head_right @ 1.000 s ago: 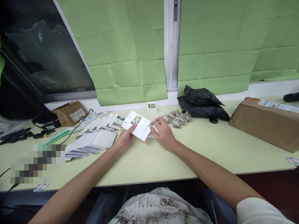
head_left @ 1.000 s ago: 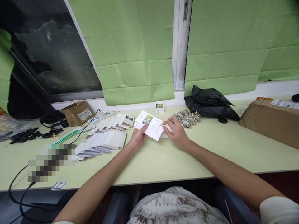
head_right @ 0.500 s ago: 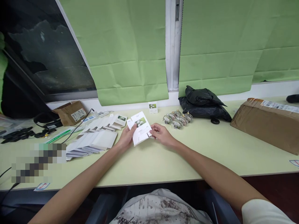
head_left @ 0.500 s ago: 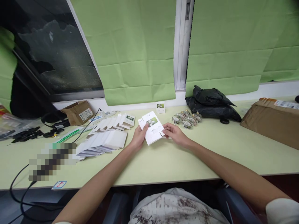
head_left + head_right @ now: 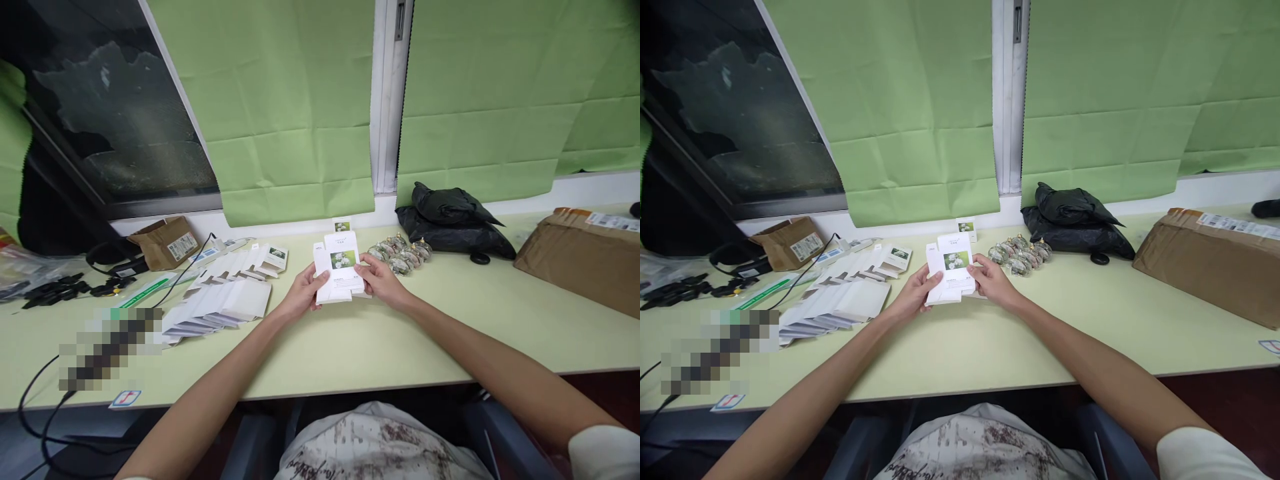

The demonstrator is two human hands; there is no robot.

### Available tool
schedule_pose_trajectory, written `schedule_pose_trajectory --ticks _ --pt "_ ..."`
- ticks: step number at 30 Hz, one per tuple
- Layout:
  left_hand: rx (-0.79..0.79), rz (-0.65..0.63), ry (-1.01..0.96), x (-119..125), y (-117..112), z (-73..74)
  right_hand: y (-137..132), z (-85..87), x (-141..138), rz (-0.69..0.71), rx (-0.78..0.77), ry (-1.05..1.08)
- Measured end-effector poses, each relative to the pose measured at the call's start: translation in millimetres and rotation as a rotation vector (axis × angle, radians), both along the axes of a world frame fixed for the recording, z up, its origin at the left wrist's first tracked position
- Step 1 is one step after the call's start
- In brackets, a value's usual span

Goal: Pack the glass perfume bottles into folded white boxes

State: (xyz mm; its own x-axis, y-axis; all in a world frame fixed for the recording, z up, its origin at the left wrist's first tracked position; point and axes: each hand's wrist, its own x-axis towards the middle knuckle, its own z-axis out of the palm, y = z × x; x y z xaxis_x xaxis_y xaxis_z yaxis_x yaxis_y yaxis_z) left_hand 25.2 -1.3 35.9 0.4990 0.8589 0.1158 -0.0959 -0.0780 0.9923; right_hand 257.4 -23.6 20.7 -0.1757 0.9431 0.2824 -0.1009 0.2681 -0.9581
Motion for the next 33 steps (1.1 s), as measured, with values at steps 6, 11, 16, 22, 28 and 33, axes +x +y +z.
schedule_pose_trajectory --ticks 6,11,16,22,28,33 --pt "0.096 0.121 0.004 3.3 5.5 -9.7 -1.3 -2.7 -2.0 0.115 -0.004 -0.025" --pt "0.211 0.197 0.092 0.0 21.4 1.2 0.3 -6.1 2.2 -0.046 0.078 -0.178" --pt "0.339 0.367 0.690 -37.9 82.3 43.0 0.9 -5.3 8.4 -0.308 0.191 -0.399" --pt "0.427 0.565 1.233 -78.2 142.7 75.7 -2.1 -4.7 7.1 -0.362 0.260 -0.543" --pt "0.546 0.705 1.451 -75.1 142.0 61.6 -3.5 -5.5 5.8 -0.374 0.297 -0.598" --pt "0.988 0.416 1.631 -44.3 117.1 21.7 -4.3 -4.3 6.2 -0.380 0.320 -0.630"
